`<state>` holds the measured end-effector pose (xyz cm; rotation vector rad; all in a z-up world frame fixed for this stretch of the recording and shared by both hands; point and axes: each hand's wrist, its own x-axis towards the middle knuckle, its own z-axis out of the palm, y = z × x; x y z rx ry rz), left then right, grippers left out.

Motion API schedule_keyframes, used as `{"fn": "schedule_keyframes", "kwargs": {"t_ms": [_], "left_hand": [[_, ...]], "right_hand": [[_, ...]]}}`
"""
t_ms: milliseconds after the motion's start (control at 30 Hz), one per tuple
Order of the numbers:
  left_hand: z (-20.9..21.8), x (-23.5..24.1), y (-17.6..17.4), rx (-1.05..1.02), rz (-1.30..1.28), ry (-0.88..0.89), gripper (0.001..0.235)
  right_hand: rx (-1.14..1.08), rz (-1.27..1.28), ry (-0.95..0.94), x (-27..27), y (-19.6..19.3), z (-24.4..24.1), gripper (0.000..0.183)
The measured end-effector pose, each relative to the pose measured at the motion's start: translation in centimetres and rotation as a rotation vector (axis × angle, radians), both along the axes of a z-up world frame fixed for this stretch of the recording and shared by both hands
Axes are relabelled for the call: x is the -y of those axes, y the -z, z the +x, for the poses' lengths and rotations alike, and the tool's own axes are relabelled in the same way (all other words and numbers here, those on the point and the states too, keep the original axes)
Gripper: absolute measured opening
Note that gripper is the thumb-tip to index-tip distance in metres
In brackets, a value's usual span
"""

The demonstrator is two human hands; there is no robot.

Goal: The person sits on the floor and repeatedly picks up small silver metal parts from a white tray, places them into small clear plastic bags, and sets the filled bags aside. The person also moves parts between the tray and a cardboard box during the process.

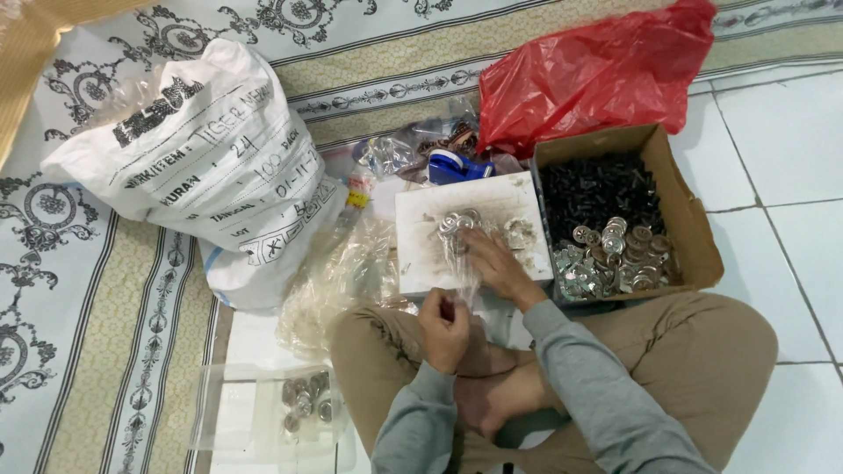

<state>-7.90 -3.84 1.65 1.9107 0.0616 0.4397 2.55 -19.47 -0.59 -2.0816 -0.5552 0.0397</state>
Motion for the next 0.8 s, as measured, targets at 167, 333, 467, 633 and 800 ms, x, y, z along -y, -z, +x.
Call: {"fn": "schedule_keyframes", "kwargs": {"t_ms": [167, 333, 467, 633, 800], "left_hand": [[5.4, -1.4, -1.5, 0.118, 0.222, 0.129, 0.033], [9.6, -1.2, 0.9, 0.020, 0.559, 0.447, 0.052], [9.9, -0.6, 0.6, -0.150, 0.703, 0.402, 0.052], [11.4, -1.0, 2.9, -0.250, 0.747, 0.333, 0.055], [11.7, -1.0, 3.1, -0.248, 0.725, 0.325, 0.058]], "right_hand": [[-0.040, 0.422, 0.195, 1.5, 2.6, 0.2, 0.053], [0.047, -0.065, 0.140, 0.3, 1.2, -2.8, 0.055], [0.162, -0.160, 0.148, 0.1, 5.5, -2.9, 0.025], [-0.023, -0.001, 0.295, -0.8, -0.7, -3.8, 0.015], [-0.261, -0.067, 0.468, -0.3, -1.8, -5.1, 0.025]]}}
